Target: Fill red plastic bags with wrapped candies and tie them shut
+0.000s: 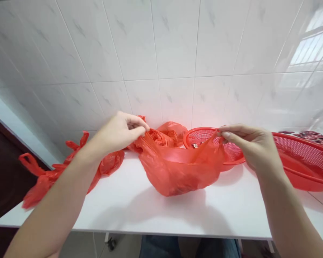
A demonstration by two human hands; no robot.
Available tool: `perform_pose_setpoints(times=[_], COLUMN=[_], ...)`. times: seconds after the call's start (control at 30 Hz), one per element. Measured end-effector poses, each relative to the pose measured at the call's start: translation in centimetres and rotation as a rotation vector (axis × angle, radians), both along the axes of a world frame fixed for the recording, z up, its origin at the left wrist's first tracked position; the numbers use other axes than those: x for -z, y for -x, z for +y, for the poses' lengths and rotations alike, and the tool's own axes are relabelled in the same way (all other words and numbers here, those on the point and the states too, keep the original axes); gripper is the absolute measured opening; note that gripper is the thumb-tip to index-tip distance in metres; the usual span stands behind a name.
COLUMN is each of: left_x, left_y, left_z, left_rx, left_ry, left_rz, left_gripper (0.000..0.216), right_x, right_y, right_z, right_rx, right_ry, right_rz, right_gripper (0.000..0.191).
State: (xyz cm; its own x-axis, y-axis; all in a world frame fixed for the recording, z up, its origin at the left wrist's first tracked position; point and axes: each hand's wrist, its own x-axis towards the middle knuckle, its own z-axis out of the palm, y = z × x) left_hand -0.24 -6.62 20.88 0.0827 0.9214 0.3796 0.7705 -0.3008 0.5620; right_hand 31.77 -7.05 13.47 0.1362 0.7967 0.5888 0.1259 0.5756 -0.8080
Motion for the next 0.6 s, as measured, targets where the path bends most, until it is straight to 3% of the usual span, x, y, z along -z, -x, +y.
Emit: perform_pose_setpoints(times=[0.2, 0.37, 0.5, 0.6], left_x=[0.0, 1.2, 2.9, 4.4], left_y=[-0.9, -2.5, -5.3, -7.3], left_z=[0.1, 1.1, 2.0, 2.6], left_rx=[0.081, 0.197, 0.397, 0.54], left_ry=[0.073, 0.11, 0.172, 0.224], left_rz=[-0.084, -0.134, -0.143, -0.138], left_gripper=[0.012, 0.014, 0.034, 0.024], right_x=[-1.2, -1.5, -1.6, -1.6], right_y=[0.3, 2.2, 5.1, 6.3], right_z=[0.6, 1.0, 1.3, 1.3], right_rx=[0.025, -0.119, -0.217, -0.264], right_ry=[-0.001, 0.081, 0.011, -0.037], right_rz=[-0.091, -0.211, -0.27, -0.355], right_gripper=[0.023, 0.032, 0.024, 0.023])
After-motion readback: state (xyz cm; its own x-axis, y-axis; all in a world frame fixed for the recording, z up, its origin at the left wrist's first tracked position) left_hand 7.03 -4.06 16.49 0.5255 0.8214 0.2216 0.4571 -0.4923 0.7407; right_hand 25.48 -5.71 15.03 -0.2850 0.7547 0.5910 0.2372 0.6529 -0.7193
